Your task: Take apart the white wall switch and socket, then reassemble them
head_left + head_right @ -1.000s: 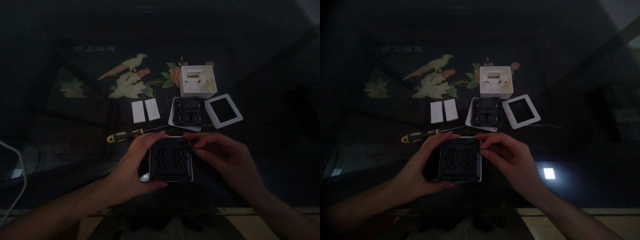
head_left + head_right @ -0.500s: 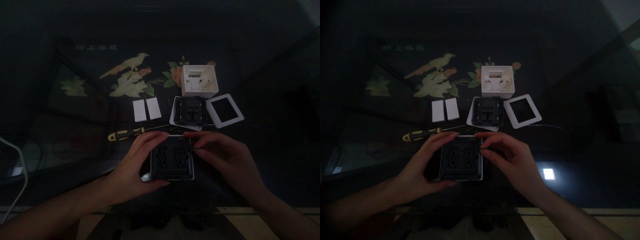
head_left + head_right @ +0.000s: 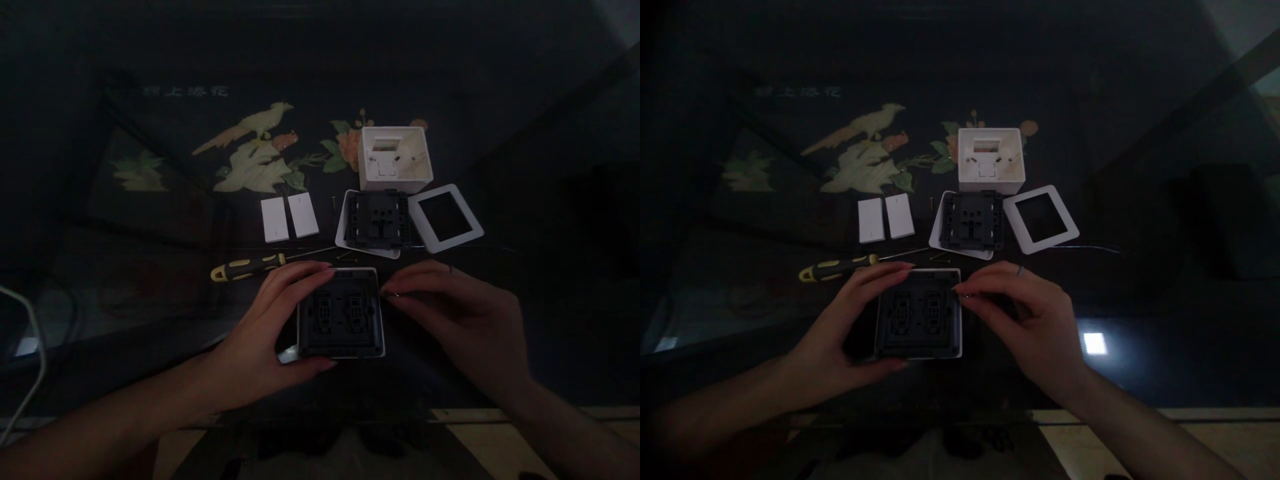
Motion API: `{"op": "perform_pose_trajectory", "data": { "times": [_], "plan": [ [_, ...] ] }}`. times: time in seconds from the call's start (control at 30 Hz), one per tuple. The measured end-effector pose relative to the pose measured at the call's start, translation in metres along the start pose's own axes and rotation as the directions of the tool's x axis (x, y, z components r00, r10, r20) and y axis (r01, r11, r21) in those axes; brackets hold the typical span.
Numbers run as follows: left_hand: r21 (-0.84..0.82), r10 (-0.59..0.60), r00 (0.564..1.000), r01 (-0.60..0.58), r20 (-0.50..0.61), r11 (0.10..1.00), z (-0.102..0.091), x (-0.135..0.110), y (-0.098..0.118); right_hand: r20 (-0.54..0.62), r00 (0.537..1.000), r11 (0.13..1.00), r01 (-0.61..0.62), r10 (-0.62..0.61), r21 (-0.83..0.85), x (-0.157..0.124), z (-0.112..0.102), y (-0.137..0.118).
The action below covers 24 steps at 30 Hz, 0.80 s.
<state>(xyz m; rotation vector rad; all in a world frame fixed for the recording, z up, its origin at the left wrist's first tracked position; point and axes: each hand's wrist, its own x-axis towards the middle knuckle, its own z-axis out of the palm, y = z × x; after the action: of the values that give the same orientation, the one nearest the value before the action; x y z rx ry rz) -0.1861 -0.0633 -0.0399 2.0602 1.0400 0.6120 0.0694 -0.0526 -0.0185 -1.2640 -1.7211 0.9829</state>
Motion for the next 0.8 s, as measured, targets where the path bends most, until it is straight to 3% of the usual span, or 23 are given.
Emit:
{"op": "perform_pose_trajectory", "data": {
  "times": [0.27, 0.8],
  "plan": [
    [0.005, 0.015, 1.0, -0.015, -0.003, 1.0, -0.0003, 0.0005, 0.0001, 0.061, 0.974, 0.963, 0.226, -0.219, -0.146, -0.0029, 0.0022, -0.0008],
    [0.0, -0.003, 1.0, 0.003, 0.014, 1.0, -0.0014, 0.0012, 0.0008, 0.134, 0.926, 0.888, 0.376, -0.352, -0.264, -0.0018, 0.003, -0.002]
  ]
}}
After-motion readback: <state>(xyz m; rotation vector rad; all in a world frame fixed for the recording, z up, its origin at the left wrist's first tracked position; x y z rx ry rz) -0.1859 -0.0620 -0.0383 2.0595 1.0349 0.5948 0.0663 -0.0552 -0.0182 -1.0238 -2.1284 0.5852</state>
